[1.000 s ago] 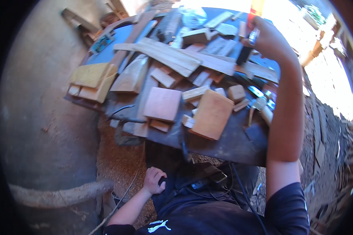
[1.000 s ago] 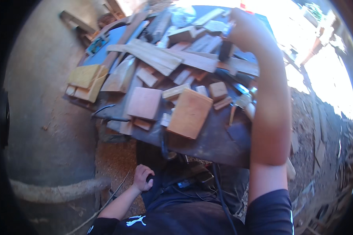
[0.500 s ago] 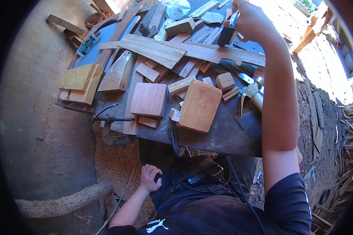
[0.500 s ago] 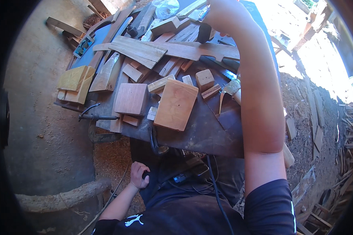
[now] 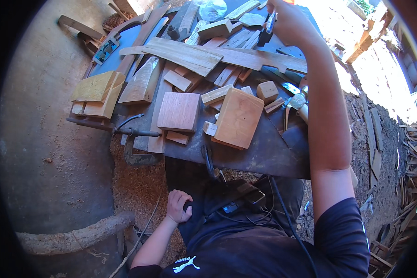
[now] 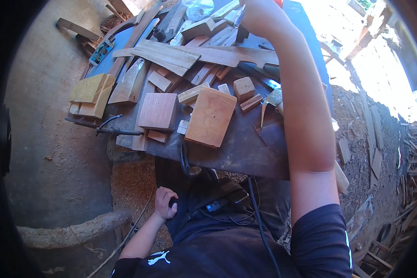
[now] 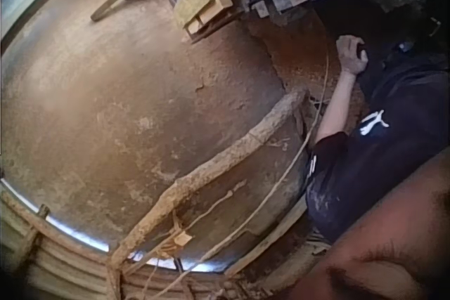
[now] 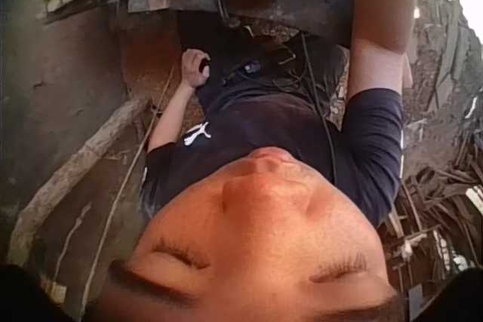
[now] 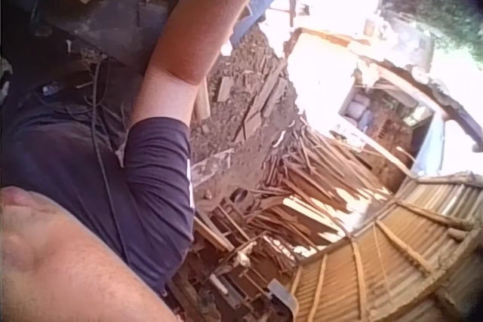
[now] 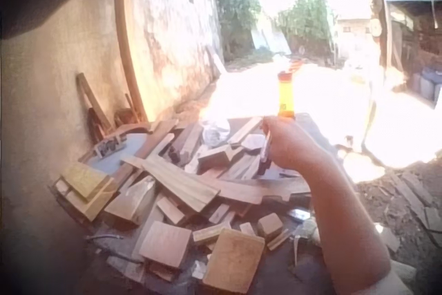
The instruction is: Measure, mark, and assemble small wooden components using a hammer and pen.
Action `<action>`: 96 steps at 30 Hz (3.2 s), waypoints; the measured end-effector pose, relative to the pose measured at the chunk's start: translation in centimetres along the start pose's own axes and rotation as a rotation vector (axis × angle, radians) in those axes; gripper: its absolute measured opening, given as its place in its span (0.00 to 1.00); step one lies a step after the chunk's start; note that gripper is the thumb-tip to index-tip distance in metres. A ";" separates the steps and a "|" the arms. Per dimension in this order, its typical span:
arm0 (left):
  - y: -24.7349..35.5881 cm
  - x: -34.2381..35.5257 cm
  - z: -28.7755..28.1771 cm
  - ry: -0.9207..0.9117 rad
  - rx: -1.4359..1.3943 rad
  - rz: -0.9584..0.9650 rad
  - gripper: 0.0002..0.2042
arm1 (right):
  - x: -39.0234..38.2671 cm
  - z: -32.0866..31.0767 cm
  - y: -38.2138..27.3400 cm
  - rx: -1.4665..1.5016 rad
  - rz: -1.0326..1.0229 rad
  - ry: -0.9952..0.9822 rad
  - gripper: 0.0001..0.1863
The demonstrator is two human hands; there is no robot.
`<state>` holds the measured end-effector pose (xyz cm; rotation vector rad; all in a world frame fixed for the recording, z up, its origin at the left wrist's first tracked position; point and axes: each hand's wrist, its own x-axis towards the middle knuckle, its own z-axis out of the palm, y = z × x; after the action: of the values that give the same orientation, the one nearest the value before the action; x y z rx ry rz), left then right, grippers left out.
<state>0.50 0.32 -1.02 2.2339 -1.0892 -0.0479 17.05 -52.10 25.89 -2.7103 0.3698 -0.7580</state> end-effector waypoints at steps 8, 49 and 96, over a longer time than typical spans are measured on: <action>0.5 -0.4 -0.1 0.030 0.006 0.007 0.12 | -0.3 1.4 4.8 0.045 -0.026 -0.063 0.14; 13.7 21.7 -10.0 0.364 -0.339 0.206 0.18 | -17.4 2.9 -5.5 1.049 -0.642 -0.217 0.43; 14.3 22.2 -5.1 0.338 -1.075 -0.370 0.36 | -16.3 -0.5 -4.5 0.889 -0.004 -0.383 0.32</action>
<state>6.61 -19.36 16.33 1.3436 -0.2940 -0.3176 4.07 -42.78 20.44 -1.9323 -0.0672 -0.2719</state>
